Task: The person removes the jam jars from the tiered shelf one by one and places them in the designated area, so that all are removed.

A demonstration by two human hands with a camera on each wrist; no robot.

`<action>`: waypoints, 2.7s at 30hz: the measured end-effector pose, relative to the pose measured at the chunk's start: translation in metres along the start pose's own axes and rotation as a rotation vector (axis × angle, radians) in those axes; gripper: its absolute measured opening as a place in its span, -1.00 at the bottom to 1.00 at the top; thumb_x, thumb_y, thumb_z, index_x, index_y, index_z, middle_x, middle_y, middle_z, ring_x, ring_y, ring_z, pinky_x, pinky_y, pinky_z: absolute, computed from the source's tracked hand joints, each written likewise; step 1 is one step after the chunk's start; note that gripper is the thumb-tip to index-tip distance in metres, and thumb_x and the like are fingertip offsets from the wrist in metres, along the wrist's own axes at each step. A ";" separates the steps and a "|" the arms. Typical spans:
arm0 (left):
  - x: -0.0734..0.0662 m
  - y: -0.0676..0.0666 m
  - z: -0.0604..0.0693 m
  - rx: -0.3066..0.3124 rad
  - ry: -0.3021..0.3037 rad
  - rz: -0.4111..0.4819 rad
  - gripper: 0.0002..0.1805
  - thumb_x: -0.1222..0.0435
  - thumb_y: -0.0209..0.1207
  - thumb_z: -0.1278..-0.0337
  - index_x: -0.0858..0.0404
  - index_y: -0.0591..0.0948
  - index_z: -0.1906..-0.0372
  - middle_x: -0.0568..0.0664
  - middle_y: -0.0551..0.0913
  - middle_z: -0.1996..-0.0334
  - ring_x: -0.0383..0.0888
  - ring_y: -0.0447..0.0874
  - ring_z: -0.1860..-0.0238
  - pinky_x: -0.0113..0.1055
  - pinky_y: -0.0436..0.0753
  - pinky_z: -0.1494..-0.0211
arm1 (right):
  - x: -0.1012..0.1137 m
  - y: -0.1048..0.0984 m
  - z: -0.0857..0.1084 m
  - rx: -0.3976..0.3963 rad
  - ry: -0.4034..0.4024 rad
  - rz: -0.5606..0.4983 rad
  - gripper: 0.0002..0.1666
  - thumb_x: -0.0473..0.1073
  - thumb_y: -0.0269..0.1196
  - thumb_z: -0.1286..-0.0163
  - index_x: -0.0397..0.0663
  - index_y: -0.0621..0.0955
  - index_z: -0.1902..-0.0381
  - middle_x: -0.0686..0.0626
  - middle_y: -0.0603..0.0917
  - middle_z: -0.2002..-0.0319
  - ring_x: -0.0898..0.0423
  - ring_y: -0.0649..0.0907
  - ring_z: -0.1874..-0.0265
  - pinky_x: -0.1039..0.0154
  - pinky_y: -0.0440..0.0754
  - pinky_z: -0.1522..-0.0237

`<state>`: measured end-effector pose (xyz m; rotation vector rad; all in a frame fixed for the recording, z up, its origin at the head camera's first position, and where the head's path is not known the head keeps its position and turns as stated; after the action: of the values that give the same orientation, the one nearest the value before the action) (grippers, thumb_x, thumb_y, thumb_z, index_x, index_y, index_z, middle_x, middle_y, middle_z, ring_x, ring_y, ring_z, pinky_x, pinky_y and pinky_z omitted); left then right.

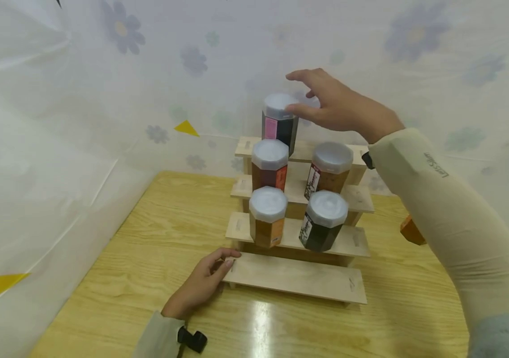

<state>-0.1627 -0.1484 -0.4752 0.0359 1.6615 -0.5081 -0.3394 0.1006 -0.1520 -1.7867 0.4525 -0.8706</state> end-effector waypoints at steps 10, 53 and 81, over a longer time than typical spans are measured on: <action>0.000 0.002 -0.002 0.003 -0.006 0.013 -0.69 0.18 -0.01 -0.66 0.16 0.56 -0.28 0.06 0.52 -0.35 0.05 0.57 -0.19 -0.25 0.59 -0.15 | 0.010 0.009 -0.012 0.060 0.006 0.027 -0.14 0.26 0.07 -0.60 0.05 0.12 -0.65 -0.20 0.11 -0.59 -0.25 0.36 -0.36 -0.27 0.38 -0.34; 0.003 0.004 -0.003 0.006 0.007 0.002 -0.69 0.19 -0.02 -0.66 0.17 0.57 -0.27 0.05 0.53 -0.34 0.03 0.57 -0.14 -0.27 0.61 -0.12 | 0.018 0.020 -0.012 0.139 -0.009 0.231 -0.15 0.18 0.20 -0.54 0.12 0.15 -0.62 -0.31 0.36 -0.29 -0.19 0.49 -0.08 -0.20 0.55 -0.07; 0.004 0.004 -0.006 0.004 0.002 -0.003 -0.70 0.18 -0.01 -0.66 0.13 0.57 -0.27 0.04 0.50 -0.35 0.00 0.58 -0.10 -0.27 0.60 -0.10 | 0.000 -0.001 0.009 0.073 -0.061 0.203 -0.18 0.03 0.39 -0.44 0.07 0.36 -0.56 -0.39 0.44 -0.23 -0.24 0.49 -0.07 -0.17 0.56 0.04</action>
<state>-0.1674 -0.1440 -0.4798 0.0370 1.6627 -0.5139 -0.3324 0.1070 -0.1531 -1.6633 0.5449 -0.6809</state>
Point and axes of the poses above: each hand's wrist, its own z-axis away from the middle knuckle, its own y-axis out of the palm, x = y × z, the point moved 6 cm from there along -z, towards the middle knuckle
